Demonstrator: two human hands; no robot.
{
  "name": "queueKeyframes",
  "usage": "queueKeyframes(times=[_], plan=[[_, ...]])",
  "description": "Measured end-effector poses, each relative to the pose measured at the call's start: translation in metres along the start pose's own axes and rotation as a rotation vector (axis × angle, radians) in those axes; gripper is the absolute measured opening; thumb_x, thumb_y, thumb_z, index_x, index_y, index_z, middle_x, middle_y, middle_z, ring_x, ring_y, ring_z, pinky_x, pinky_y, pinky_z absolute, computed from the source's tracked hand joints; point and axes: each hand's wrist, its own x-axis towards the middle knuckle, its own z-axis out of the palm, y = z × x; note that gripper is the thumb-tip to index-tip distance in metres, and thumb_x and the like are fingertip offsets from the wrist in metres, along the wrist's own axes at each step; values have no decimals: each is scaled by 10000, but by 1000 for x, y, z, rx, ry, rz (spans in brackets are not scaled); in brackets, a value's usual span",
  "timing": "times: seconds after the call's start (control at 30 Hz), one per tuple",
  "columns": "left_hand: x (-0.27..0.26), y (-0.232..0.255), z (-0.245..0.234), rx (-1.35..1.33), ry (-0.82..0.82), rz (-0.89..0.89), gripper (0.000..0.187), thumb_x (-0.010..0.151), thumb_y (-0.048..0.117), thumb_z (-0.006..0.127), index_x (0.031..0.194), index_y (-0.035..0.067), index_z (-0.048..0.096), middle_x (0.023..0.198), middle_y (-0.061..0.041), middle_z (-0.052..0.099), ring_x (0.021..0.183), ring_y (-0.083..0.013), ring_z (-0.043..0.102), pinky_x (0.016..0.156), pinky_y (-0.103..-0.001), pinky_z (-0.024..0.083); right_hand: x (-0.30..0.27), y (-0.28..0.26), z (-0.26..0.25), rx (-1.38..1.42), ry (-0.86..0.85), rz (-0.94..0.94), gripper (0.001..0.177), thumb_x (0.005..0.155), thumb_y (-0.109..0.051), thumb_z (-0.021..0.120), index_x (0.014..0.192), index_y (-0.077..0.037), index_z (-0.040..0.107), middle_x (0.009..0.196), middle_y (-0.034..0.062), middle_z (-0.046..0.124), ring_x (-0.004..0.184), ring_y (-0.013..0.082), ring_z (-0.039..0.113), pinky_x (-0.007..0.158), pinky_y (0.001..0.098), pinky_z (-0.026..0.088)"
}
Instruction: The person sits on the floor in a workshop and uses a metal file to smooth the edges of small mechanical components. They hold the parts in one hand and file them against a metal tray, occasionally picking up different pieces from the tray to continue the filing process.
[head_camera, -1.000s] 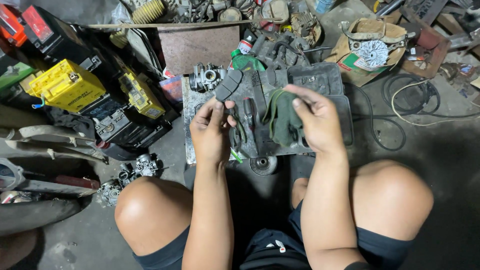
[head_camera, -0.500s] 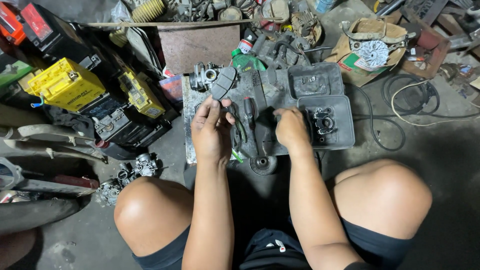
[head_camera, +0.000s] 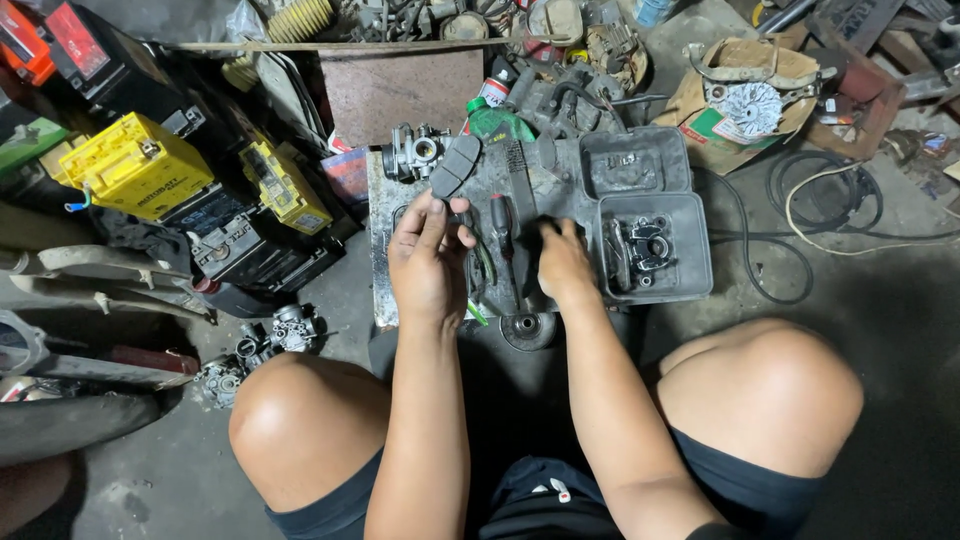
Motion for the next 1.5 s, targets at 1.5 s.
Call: queueKeyframes(times=[1.5], plan=[[1,-11,-11,111,-10,-47,229,1034,46,564,1209,-58,667,866,-206,725,576,-172,650,595,-264,539,141,51,84,-19,278,12,384,937,-229,637,1314,-160,657,1372,102,606,1228,362,650,1034,490,535]])
